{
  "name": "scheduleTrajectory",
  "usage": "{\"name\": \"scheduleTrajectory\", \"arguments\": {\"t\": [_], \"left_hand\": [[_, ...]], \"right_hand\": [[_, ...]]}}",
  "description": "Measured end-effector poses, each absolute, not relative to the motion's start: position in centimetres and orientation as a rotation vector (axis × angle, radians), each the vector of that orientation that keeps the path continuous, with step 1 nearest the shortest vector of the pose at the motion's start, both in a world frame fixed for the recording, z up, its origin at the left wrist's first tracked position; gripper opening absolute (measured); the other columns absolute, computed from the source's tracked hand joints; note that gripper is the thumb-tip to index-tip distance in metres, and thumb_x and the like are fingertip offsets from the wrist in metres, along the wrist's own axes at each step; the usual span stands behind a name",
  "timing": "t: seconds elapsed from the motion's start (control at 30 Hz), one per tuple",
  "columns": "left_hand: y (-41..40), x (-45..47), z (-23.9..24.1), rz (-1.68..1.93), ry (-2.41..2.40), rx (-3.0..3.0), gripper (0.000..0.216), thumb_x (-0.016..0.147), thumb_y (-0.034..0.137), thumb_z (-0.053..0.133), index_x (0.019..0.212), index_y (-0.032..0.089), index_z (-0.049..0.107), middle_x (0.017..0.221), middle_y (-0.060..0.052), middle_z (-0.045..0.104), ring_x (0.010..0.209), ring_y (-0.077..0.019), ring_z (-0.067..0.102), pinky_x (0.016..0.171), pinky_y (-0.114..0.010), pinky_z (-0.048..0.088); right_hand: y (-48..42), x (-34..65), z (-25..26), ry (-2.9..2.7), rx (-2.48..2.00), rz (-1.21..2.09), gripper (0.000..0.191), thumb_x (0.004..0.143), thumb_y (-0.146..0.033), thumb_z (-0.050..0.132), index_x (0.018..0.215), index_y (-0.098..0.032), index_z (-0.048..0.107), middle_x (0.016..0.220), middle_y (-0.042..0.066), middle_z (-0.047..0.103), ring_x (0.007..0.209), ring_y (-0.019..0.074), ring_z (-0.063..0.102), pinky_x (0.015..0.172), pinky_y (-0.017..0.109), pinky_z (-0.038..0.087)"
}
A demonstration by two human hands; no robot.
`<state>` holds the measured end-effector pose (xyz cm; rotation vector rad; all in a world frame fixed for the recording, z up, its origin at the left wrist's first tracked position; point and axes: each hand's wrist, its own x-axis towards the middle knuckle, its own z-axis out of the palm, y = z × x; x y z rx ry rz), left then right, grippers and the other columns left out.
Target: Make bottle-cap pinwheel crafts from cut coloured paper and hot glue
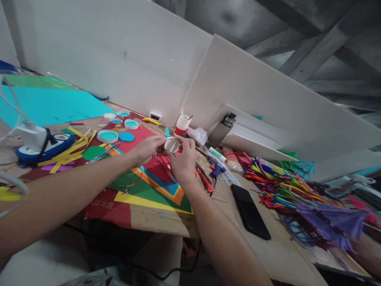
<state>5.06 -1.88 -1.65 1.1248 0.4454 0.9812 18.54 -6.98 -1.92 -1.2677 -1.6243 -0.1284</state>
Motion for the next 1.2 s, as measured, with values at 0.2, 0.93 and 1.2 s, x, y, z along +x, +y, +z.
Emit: {"name": "scheduleTrajectory", "arguments": {"t": [0.2, 0.93, 1.2], "left_hand": [[-2.1, 4.9, -1.2, 0.943, 0.455, 1.171, 0.019, 0.079, 0.021, 0.067, 0.095, 0.011, 0.065, 0.091, -0.009, 0.070, 0.079, -0.0148, 0.066, 0.070, -0.024, 0.055], [-1.7, 4.9, -1.2, 0.817, 0.572, 1.022, 0.018, 0.082, 0.011, 0.056, 0.095, 0.007, 0.066, 0.085, -0.017, 0.071, 0.069, -0.0226, 0.069, 0.062, -0.038, 0.060], [-1.4, 4.8, -1.7, 0.802, 0.543, 1.071, 0.017, 0.082, 0.017, 0.061, 0.096, 0.009, 0.067, 0.088, -0.016, 0.071, 0.070, -0.0200, 0.069, 0.062, -0.033, 0.060]], "right_hand": [[-6.9, 18.8, -1.5, -1.622, -1.219, -0.048, 0.041, 0.072, -0.019, 0.068, 0.112, -0.018, 0.058, 0.108, 0.009, 0.053, 0.095, 0.0188, 0.054, 0.082, 0.033, 0.047], [-5.1, 20.5, -2.3, -1.181, -1.154, 0.914, 0.030, 0.068, -0.037, 0.070, 0.090, -0.018, 0.061, 0.068, -0.004, 0.059, 0.058, 0.0085, 0.053, 0.056, 0.021, 0.041], [-5.2, 20.5, -2.4, -1.198, -1.178, 0.866, 0.027, 0.070, -0.035, 0.068, 0.089, -0.018, 0.060, 0.063, -0.006, 0.058, 0.055, 0.0079, 0.054, 0.054, 0.021, 0.041]]}}
